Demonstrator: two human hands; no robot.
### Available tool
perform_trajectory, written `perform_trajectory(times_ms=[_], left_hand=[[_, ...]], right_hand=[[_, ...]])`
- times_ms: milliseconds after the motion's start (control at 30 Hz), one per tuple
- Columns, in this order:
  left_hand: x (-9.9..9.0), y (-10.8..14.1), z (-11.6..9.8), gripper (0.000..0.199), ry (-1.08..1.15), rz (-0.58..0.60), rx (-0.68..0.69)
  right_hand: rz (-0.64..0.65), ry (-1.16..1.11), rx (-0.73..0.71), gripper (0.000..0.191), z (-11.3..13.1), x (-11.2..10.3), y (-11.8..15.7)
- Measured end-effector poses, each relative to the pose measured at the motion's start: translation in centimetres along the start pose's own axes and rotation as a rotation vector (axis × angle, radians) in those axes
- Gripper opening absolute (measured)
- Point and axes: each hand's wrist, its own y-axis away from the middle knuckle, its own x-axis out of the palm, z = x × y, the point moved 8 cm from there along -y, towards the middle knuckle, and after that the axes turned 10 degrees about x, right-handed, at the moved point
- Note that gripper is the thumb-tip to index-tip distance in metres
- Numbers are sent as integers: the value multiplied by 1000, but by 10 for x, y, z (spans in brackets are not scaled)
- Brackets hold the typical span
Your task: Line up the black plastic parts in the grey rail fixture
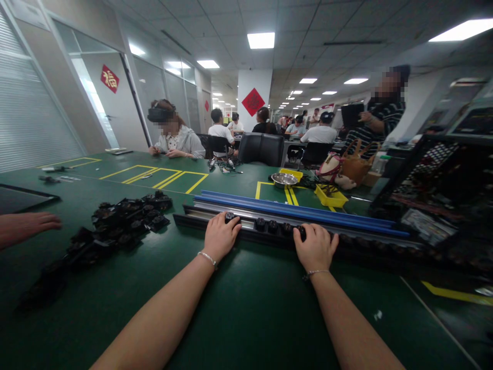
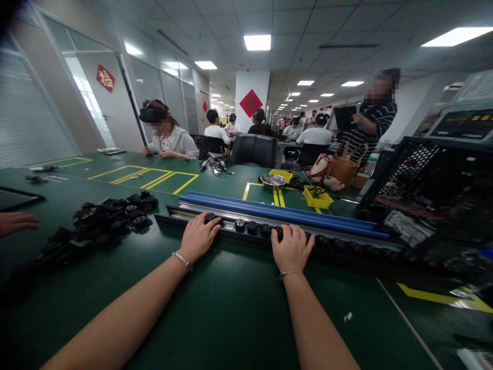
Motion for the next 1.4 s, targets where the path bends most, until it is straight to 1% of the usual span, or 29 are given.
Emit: perform_trajectory(times_ms=[267, 467, 633, 867, 1133, 1400], left_hand=[[-1, 2, 3, 41, -12, -15, -31], [-3, 3, 9, 41, -13, -16, -82], [-3, 3, 13, 41, -7, -4, -99], [-2, 3, 22, 41, -5, -16, -133], [-4, 3, 31, 42, -102, 21, -187], [-2, 5, 34, 44, -108, 13, -197]], right_hand=[[-17, -6, -8, 37, 1, -3, 1], [-3, -2, -3, 37, 1, -2, 0], [12, 10, 3, 39, 1, -2, 0], [14, 4, 5, 39, 1, -1, 0], [37, 11, 25, 39, 0, 0, 0], [52, 15, 35, 38, 0, 1, -1]])
